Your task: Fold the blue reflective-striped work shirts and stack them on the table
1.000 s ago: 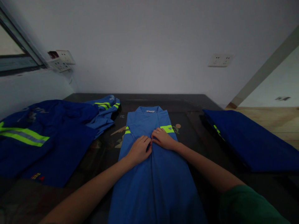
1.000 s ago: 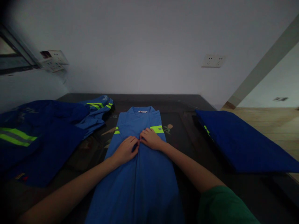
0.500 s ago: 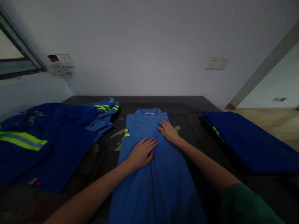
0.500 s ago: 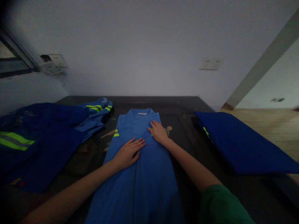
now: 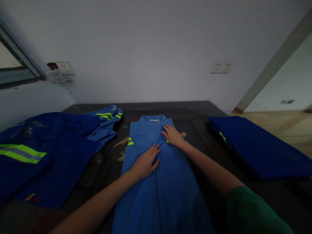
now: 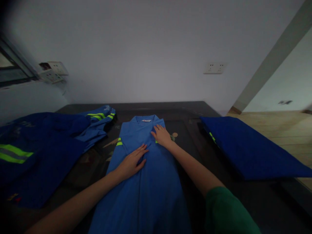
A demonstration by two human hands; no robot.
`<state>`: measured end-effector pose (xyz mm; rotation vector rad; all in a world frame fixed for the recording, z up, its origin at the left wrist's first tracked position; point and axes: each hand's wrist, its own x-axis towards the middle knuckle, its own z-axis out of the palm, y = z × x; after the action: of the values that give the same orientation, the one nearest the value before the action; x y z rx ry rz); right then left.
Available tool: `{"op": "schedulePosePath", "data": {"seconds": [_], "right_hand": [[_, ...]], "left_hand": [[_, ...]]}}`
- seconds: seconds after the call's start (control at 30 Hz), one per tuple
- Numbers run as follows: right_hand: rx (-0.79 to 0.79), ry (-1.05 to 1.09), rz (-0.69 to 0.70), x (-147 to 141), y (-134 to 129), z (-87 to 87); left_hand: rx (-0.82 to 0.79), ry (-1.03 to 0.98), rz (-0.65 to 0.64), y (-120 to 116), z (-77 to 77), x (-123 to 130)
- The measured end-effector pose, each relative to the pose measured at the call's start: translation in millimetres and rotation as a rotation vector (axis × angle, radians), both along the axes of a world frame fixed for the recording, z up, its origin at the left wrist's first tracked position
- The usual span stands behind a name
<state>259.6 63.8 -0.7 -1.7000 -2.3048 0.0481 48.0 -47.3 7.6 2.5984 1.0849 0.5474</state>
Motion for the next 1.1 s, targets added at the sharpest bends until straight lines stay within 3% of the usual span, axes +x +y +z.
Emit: {"op": "schedulePosePath", "data": {"seconds": [0.13,0.27,0.4,0.57,0.7,0.9,1.1], "right_hand": [[-0.010,0.025,-0.083,-3,27,3.6],[-0.054,-0.016,-0.113,-4,41,-7.3],[-0.057,-0.032,-0.108,-4,42,-14.7],[-0.004,-0.012,-0.111,-7,43,-6.0],[-0.081,0.006,-0.125,-8,46,-3.8],[-0.152,-0.011,-0.114,-5,51,-13.4],[-0.073,0.022,-0.125,-7,47,-13.6]], "left_hand": [[0.006,0.007,-0.048,-1,3.1,-1],[0.046,0.051,-0.109,1,2.6,-1],[0.113,0.162,-0.112,1,1.9,0],[0.124,0.235,-0.125,-3,5.8,1],[0.089,0.292,-0.121,-5,5.2,0],[0.075,0.318,-0.120,-5,1.2,-1],[0.055,0.304,-0.130,-3,1.7,0]]}}
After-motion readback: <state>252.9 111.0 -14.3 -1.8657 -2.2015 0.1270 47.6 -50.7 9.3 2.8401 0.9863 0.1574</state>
